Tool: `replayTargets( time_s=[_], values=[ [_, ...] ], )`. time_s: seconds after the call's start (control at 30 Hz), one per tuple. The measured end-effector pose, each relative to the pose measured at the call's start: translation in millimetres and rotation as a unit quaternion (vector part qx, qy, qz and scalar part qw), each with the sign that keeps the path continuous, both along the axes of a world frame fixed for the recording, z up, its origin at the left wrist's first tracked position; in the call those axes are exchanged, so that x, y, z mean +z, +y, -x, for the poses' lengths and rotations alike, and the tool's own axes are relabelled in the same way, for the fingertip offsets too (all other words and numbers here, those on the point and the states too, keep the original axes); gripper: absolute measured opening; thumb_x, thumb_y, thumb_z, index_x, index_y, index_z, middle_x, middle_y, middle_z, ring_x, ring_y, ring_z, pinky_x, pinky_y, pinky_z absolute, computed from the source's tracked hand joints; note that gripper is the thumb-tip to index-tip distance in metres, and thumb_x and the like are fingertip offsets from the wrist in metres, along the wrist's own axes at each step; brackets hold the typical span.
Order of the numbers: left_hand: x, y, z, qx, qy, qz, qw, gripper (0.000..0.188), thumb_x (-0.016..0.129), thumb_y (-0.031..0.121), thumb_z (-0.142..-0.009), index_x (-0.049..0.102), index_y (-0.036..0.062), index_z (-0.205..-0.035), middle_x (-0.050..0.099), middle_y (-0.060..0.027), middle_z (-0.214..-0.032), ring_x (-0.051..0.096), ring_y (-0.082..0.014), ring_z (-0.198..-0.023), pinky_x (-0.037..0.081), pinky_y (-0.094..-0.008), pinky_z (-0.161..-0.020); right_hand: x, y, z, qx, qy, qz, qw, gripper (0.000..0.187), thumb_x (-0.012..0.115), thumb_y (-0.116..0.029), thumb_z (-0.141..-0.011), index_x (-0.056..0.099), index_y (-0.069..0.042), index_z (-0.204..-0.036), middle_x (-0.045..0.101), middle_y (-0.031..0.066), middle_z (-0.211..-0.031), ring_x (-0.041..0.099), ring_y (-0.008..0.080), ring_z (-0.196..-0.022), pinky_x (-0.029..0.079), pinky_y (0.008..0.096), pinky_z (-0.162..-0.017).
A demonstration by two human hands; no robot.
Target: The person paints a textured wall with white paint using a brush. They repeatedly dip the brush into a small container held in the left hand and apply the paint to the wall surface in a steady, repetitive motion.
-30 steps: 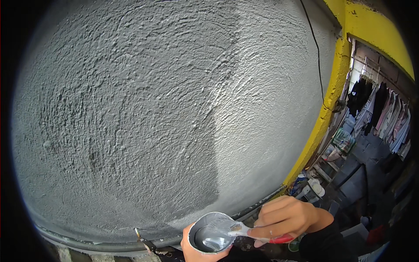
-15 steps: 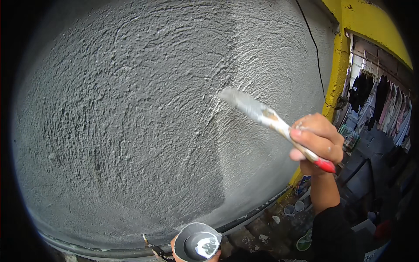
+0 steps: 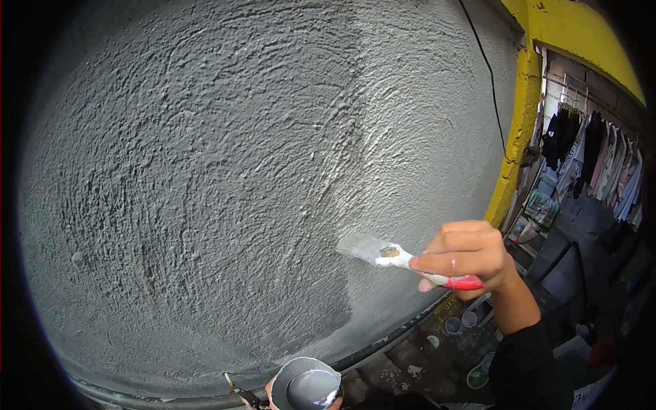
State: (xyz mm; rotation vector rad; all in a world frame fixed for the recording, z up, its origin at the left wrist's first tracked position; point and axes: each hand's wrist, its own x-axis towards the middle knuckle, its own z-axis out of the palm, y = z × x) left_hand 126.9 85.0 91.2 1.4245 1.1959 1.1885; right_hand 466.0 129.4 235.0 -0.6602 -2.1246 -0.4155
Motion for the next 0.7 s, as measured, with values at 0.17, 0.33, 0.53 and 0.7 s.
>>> replayTargets(
  time_s=[0.17, 0.33, 0.53, 0.7],
  values=[
    [0, -2, -2, -0.012, -0.007, -0.015, 1.0, 0.084, 0.096, 0.016, -0.061, 0.055, -0.0015, -0.132, 0.065, -0.0157, -0.123, 0.064, -0.0272, -0.113, 0.05, -0.0417, -0.1, 52, 27, 0, -0.025, -0.035, -0.126, 0.991, 0.026, 0.086, -0.013, -0.075, 0.076, 0.001, -0.095, 0.07, 0.0094, -0.078, 0.064, 0.0198, -0.062, 0.048, 0.0313, -0.052],
    [-8, -4, 8, 0.01, 0.041, -0.036, 0.998, 0.087, 0.097, 0.02, -0.059, 0.055, -0.0021, -0.132, 0.065, -0.0168, -0.123, 0.064, -0.0285, -0.113, 0.05, -0.042, -0.101, 85, 25, 3, -0.058, -0.053, -0.231, 0.97, 0.032, 0.087, -0.018, -0.075, 0.075, 0.002, -0.096, 0.07, 0.0123, -0.076, 0.066, 0.0208, -0.063, 0.049, 0.0293, -0.053],
    [-4, -8, 8, 0.02, 0.016, -0.02, 0.999, 0.089, 0.098, 0.022, -0.058, 0.055, -0.0028, -0.133, 0.064, -0.0174, -0.123, 0.063, -0.0299, -0.113, 0.049, -0.0436, -0.102, 77, 18, 2, -0.057, -0.023, -0.299, 0.952, 0.027, 0.085, -0.016, -0.077, 0.076, 0.0, -0.098, 0.07, 0.0093, -0.081, 0.064, 0.0179, -0.065, 0.048, 0.0285, -0.053],
    [-11, -13, 14, 0.024, 0.031, -0.015, 0.999, 0.094, 0.098, 0.022, -0.057, 0.051, -0.0032, -0.135, 0.062, -0.0181, -0.127, 0.061, -0.0305, -0.117, 0.047, -0.0449, -0.104, 23, 19, 11, -0.043, -0.045, -0.142, 0.988, 0.022, 0.082, -0.014, -0.08, 0.073, -0.001, -0.095, 0.064, 0.0048, -0.076, 0.055, 0.0159, -0.059, 0.042, 0.0329, -0.049]
  ],
)
